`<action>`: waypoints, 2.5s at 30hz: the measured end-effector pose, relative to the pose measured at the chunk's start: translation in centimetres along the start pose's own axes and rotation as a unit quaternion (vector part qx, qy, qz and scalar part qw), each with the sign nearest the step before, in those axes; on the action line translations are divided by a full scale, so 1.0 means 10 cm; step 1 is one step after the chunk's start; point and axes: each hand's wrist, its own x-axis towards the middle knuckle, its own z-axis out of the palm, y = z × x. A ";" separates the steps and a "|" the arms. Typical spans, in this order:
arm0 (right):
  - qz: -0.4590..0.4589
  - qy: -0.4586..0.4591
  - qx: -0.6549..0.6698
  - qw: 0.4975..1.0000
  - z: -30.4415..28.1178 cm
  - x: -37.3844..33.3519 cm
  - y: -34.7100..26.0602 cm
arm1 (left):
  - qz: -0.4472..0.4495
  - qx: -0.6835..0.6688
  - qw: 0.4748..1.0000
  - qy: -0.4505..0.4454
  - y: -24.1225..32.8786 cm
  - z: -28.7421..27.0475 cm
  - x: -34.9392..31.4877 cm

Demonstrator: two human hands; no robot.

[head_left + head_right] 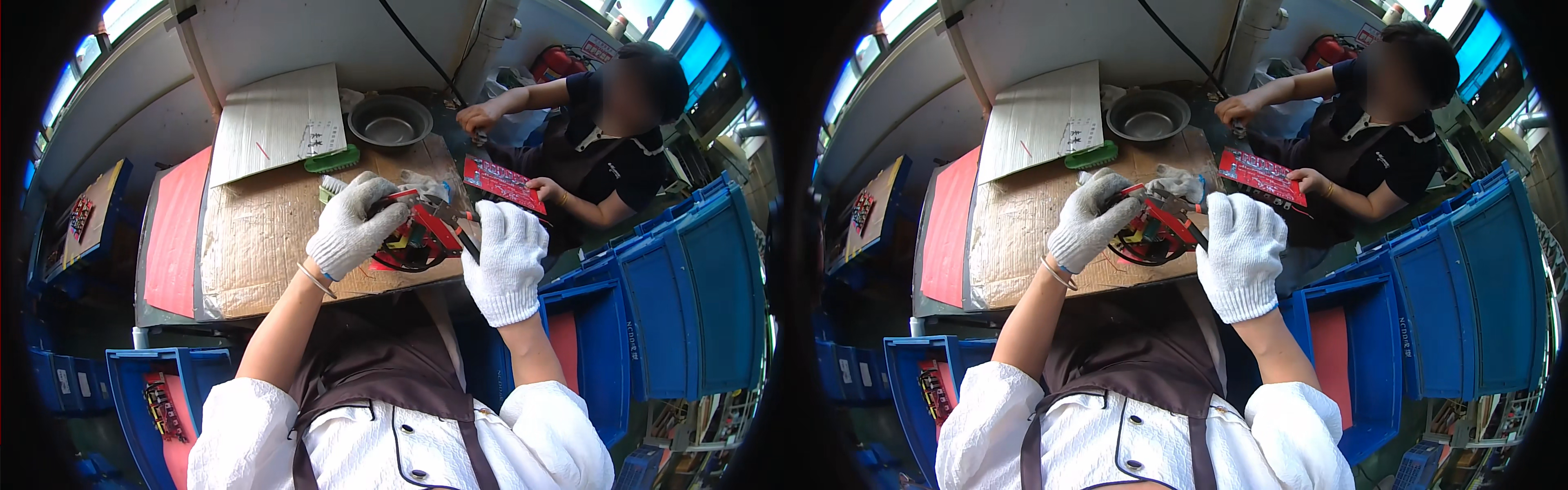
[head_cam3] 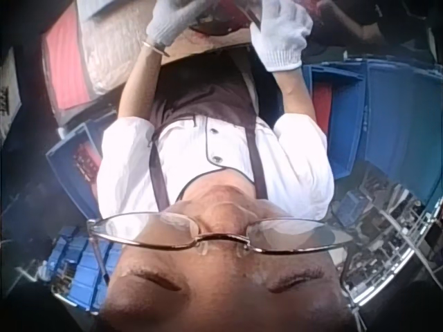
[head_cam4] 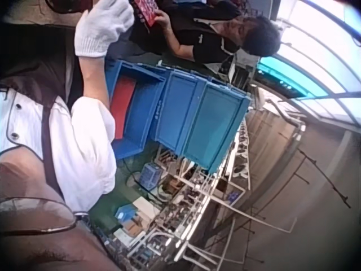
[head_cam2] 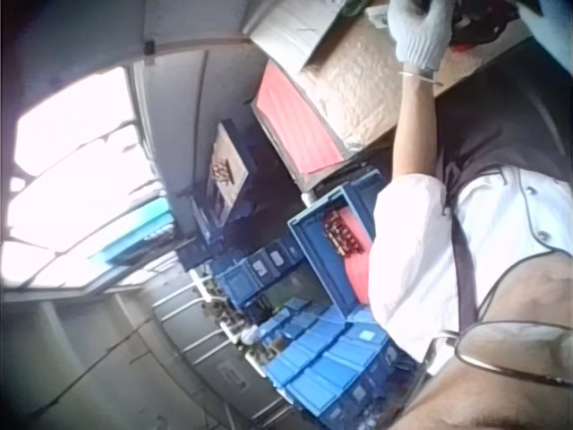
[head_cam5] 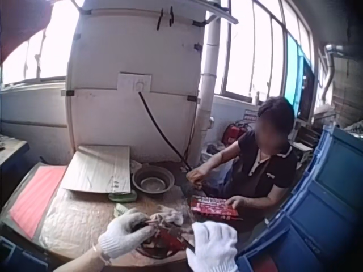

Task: Cleaning and inspecting red printed circuit boards at an assembly station using a brush and wire cutters.

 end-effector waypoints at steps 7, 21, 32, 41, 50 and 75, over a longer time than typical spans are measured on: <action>0.023 -0.088 0.127 0.988 -0.02 -0.04 -0.01 | 0.033 0.046 0.998 -0.015 -0.01 -0.08 -0.04; 0.396 -0.282 0.744 0.458 0.38 -0.44 0.22 | 0.108 -0.116 0.987 0.013 -0.39 -0.15 -0.45; 0.336 -0.199 -0.044 0.919 0.36 -1.32 0.62 | 0.106 -0.187 0.977 -0.009 -0.53 -0.20 -0.37; 0.312 -0.426 -0.042 0.848 0.36 -1.23 0.82 | 0.081 -0.162 0.983 0.015 -0.49 -0.14 -0.29; 0.249 -0.390 -0.061 0.885 0.34 -1.09 1.02 | 0.071 -0.161 0.984 0.019 -0.44 -0.17 -0.28; 0.076 -0.119 -0.039 0.989 -0.23 -0.63 0.15 | 0.018 -0.178 0.981 0.068 -0.18 0.04 0.03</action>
